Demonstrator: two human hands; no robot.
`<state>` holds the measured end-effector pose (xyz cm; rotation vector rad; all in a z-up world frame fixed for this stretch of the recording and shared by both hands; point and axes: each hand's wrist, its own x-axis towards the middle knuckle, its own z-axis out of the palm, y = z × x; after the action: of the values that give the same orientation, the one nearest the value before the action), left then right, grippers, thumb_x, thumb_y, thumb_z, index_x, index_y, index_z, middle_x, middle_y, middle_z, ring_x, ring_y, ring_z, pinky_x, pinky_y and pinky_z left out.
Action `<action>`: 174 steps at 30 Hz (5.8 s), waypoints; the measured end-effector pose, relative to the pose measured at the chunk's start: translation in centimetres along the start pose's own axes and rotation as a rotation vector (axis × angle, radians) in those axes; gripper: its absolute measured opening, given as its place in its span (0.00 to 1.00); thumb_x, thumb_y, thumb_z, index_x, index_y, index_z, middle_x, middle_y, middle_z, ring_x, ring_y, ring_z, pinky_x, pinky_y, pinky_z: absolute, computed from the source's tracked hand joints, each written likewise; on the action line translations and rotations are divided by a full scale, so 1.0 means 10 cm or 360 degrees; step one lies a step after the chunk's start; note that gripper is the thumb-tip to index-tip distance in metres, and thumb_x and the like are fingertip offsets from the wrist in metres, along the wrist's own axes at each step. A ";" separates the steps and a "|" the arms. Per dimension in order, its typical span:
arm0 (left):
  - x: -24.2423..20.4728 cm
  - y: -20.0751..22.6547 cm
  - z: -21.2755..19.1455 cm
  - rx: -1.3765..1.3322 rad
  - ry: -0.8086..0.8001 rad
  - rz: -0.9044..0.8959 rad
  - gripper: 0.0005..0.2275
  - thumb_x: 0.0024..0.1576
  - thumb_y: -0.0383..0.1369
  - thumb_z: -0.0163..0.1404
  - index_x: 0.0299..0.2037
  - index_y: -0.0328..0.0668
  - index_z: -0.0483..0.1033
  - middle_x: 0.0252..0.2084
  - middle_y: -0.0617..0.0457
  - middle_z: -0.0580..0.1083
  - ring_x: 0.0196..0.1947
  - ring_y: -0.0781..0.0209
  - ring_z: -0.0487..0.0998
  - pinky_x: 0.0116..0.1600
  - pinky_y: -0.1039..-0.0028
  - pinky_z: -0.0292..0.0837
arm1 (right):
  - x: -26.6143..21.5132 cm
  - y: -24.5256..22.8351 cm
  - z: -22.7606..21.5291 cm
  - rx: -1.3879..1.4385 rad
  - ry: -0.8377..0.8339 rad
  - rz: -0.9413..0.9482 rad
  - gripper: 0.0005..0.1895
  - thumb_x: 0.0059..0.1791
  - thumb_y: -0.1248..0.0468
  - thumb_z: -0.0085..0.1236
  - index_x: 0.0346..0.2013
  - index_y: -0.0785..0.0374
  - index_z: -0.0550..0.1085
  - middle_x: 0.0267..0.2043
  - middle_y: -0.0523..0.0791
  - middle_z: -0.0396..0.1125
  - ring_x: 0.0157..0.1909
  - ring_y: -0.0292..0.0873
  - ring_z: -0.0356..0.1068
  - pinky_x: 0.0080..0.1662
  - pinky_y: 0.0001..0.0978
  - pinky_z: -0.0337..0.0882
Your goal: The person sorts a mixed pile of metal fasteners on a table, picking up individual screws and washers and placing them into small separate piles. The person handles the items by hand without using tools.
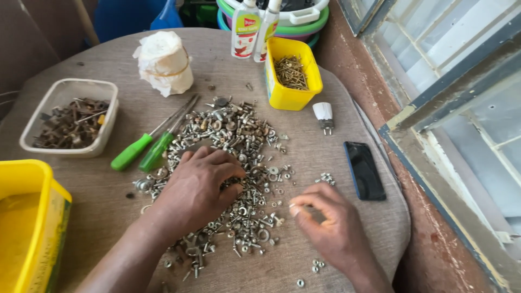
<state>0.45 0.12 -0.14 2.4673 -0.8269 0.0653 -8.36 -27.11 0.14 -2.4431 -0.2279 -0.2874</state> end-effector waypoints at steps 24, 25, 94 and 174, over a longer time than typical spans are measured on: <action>-0.04 0.06 -0.07 -0.0038 -0.0105 -0.0066 0.16 0.61 0.42 0.55 0.56 0.53 0.82 0.62 0.54 0.78 0.63 0.52 0.69 0.65 0.51 0.59 | 0.01 0.19 -0.29 -0.0135 -0.0069 0.0353 0.10 0.51 0.58 0.62 0.41 0.54 0.87 0.42 0.35 0.80 0.46 0.35 0.78 0.51 0.29 0.70; -0.03 0.02 -0.04 -0.0035 -0.0109 -0.0076 0.16 0.61 0.42 0.55 0.56 0.53 0.82 0.62 0.54 0.78 0.63 0.52 0.69 0.65 0.51 0.59 | 0.03 0.13 -0.23 -0.0128 -0.0078 0.0351 0.10 0.51 0.58 0.62 0.41 0.54 0.87 0.42 0.35 0.80 0.46 0.35 0.78 0.51 0.29 0.70; 0.02 -0.03 -0.11 -0.0263 -0.0004 0.0017 0.13 0.59 0.26 0.53 0.53 0.44 0.83 0.52 0.45 0.81 0.59 0.48 0.76 0.61 0.58 0.67 | 0.48 -0.13 0.19 0.0277 -0.0293 -0.0247 0.09 0.51 0.67 0.61 0.45 0.61 0.83 0.36 0.47 0.77 0.40 0.42 0.77 0.43 0.36 0.77; 0.01 -0.02 -0.14 -0.0157 -0.0040 -0.0038 0.14 0.59 0.29 0.54 0.53 0.52 0.85 0.52 0.52 0.81 0.58 0.51 0.76 0.58 0.61 0.67 | 0.50 -0.40 0.11 -0.0370 -0.0612 -0.0154 0.19 0.55 0.64 0.53 0.60 0.59 0.80 0.40 0.50 0.74 0.40 0.46 0.73 0.38 0.35 0.75</action>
<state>0.79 0.90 0.95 2.3890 -0.7923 -0.0150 -4.36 -22.91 2.96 -2.7075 -0.5046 0.1269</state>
